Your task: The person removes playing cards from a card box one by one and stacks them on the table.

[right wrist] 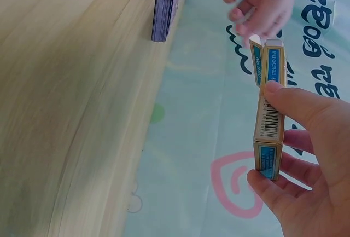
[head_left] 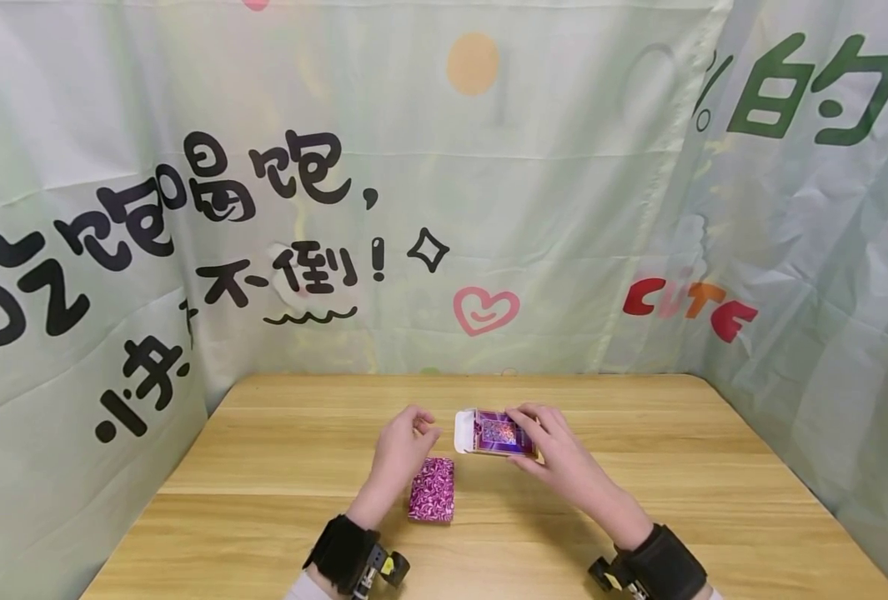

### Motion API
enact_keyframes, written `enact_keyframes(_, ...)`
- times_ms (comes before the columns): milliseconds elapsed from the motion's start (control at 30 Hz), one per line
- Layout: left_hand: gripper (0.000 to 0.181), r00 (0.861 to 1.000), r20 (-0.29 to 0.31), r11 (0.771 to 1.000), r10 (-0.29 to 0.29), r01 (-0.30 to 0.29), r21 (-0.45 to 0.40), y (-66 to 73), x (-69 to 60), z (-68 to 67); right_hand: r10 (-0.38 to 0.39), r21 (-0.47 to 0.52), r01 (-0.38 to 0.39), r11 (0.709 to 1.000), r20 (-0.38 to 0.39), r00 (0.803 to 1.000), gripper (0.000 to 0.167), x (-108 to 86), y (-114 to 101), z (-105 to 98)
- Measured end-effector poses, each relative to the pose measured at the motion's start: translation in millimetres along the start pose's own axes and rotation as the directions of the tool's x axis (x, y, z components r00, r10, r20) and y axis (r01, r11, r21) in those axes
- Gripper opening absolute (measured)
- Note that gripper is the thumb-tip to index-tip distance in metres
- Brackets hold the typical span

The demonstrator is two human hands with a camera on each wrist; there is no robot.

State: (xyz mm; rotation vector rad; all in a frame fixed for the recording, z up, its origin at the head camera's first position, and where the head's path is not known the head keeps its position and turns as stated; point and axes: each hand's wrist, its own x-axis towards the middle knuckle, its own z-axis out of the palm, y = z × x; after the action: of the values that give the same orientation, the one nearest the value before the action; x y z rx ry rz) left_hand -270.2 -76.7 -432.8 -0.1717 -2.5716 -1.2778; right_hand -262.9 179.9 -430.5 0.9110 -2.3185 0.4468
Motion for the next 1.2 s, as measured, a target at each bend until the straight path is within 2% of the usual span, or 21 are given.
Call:
enact_keyframes(100,0.012,0.997,0.028,0.99,0.068,-0.064,-0.126,6.9,-0.8,0.0,-0.002,0.001,0.002,1.0,0.003,1.0,0.068,0.0,-1,0)
enact_keyframes(167,0.01,0.993,0.067,0.981,0.1,-0.087,-0.174,11.0,-2.1,0.3,0.001,0.005,-0.001,1.0,0.008,1.0,0.067,0.1,-2,-1)
enact_keyframes(300,0.017,0.981,0.148,0.979,0.127,-0.1,-0.178,15.2,-4.9,2.1,0.001,0.017,-0.001,1.0,0.016,1.0,0.068,0.3,-4,-1)
enact_keyframes(433,0.023,0.976,0.184,0.985,0.114,-0.087,-0.152,15.9,-6.6,4.6,-0.03,0.024,0.03,0.999,0.007,1.0,0.069,0.8,-6,-1)
enact_keyframes(667,0.018,0.983,0.165,0.984,0.084,-0.056,-0.166,20.3,-9.3,4.2,-0.069,0.031,0.07,0.997,-0.026,0.997,0.07,0.9,-9,-2)
enact_keyframes(967,0.012,0.986,0.158,0.983,0.059,-0.03,-0.18,16.8,-6.5,-0.4,-0.044,0.028,0.045,0.999,-0.023,0.999,0.07,0.3,-7,-2)
enact_keyframes(1067,0.013,0.991,0.134,0.98,0.022,0.005,-0.197,14.3,-3.9,-3.6,-0.028,0.027,0.029,0.999,-0.032,0.999,0.07,0.6,-6,-2)
enact_keyframes(1200,0.014,0.995,0.08,0.96,-0.055,0.075,-0.27,12.7,-0.3,-8.2,0.002,0.023,-0.001,1.0,-0.035,0.999,0.07,1.7,-5,-4)
